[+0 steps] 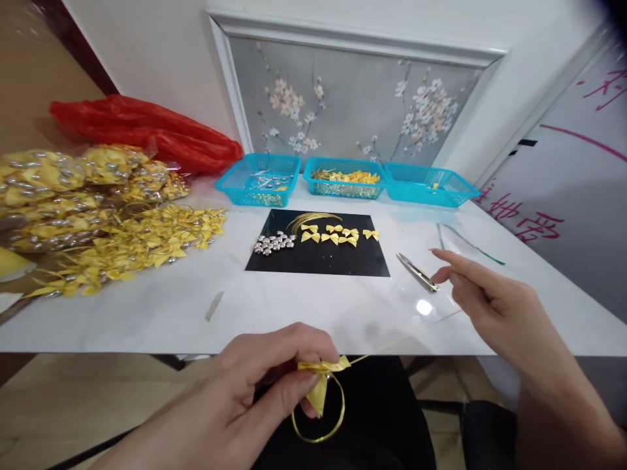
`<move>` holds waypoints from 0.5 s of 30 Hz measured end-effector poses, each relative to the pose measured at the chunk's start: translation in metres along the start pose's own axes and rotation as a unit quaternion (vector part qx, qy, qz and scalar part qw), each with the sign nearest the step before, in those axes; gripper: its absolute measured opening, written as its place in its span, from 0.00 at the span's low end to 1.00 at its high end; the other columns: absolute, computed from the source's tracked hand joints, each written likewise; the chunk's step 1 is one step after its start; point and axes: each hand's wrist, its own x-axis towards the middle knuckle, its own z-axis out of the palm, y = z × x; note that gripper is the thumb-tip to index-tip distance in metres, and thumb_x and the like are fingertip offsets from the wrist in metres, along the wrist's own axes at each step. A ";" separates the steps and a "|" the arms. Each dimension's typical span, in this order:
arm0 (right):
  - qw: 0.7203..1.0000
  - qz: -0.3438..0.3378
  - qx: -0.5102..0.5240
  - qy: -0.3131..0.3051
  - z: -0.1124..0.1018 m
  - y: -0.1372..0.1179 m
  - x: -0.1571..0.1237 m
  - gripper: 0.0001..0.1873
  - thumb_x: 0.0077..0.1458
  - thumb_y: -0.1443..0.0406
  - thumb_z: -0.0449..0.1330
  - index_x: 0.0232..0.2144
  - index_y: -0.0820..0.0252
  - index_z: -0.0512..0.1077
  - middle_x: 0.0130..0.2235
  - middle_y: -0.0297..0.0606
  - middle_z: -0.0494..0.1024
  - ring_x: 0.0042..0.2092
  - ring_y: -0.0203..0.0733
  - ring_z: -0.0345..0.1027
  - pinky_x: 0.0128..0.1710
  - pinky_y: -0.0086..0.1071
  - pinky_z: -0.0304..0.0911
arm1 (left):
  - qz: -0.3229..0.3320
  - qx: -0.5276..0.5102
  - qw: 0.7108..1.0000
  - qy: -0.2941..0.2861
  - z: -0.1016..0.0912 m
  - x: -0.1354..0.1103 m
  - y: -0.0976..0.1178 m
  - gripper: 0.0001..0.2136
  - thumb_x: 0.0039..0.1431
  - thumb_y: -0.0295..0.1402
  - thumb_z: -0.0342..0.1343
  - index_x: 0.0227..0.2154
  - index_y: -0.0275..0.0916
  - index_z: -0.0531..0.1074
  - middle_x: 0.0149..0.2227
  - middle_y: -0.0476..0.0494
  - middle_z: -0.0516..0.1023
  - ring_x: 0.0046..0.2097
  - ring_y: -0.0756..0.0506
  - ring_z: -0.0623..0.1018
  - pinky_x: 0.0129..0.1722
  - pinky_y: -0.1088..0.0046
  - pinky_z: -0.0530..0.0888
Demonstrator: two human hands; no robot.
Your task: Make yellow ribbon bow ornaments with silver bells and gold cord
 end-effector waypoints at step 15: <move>0.942 0.022 0.266 -0.203 0.029 -0.051 -0.011 0.11 0.65 0.62 0.53 0.44 0.56 0.74 0.32 0.34 0.73 0.26 0.34 0.59 0.24 0.28 0.57 | 0.010 0.105 0.990 0.094 0.009 -0.008 -0.014 0.15 0.62 0.34 0.54 0.49 0.57 0.76 0.43 0.51 0.85 0.39 0.45 0.84 0.38 0.78 0.81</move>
